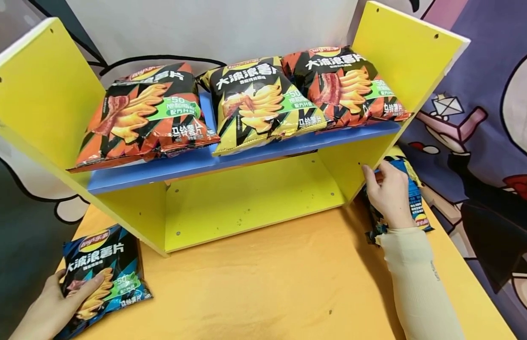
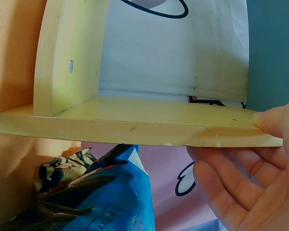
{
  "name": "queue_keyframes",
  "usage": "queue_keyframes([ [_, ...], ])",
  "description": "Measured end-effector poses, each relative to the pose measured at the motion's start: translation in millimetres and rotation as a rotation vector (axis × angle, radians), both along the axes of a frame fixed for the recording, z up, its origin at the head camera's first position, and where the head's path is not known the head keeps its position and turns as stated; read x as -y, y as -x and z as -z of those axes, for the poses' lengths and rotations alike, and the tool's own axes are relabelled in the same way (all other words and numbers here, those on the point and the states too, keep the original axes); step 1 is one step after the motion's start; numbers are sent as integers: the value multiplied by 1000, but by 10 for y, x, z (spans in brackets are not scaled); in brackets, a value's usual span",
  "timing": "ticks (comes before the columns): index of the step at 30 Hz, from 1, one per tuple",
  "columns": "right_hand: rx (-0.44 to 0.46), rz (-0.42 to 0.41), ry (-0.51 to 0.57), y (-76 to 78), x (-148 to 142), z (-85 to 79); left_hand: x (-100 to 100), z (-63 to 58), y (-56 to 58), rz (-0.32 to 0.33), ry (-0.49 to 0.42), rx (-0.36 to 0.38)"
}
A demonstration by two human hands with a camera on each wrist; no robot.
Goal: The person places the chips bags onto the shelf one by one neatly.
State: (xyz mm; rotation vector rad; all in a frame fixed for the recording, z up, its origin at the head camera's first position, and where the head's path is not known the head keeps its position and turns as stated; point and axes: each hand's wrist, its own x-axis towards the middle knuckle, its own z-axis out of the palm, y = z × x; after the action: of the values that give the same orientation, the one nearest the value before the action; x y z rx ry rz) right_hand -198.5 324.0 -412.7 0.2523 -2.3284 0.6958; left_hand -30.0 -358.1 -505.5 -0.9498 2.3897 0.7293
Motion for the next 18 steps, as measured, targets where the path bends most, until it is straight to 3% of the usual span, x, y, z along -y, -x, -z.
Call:
queue_keyframes([
  [5,-3,-2,2,7,22,-14,22,51,-31,-37,-3,-30],
  [13,0,-3,5,-4,18,-12,61,85,-42,-25,23,-4],
  [18,2,0,8,-15,9,-13,55,82,-34,-42,0,-31],
])
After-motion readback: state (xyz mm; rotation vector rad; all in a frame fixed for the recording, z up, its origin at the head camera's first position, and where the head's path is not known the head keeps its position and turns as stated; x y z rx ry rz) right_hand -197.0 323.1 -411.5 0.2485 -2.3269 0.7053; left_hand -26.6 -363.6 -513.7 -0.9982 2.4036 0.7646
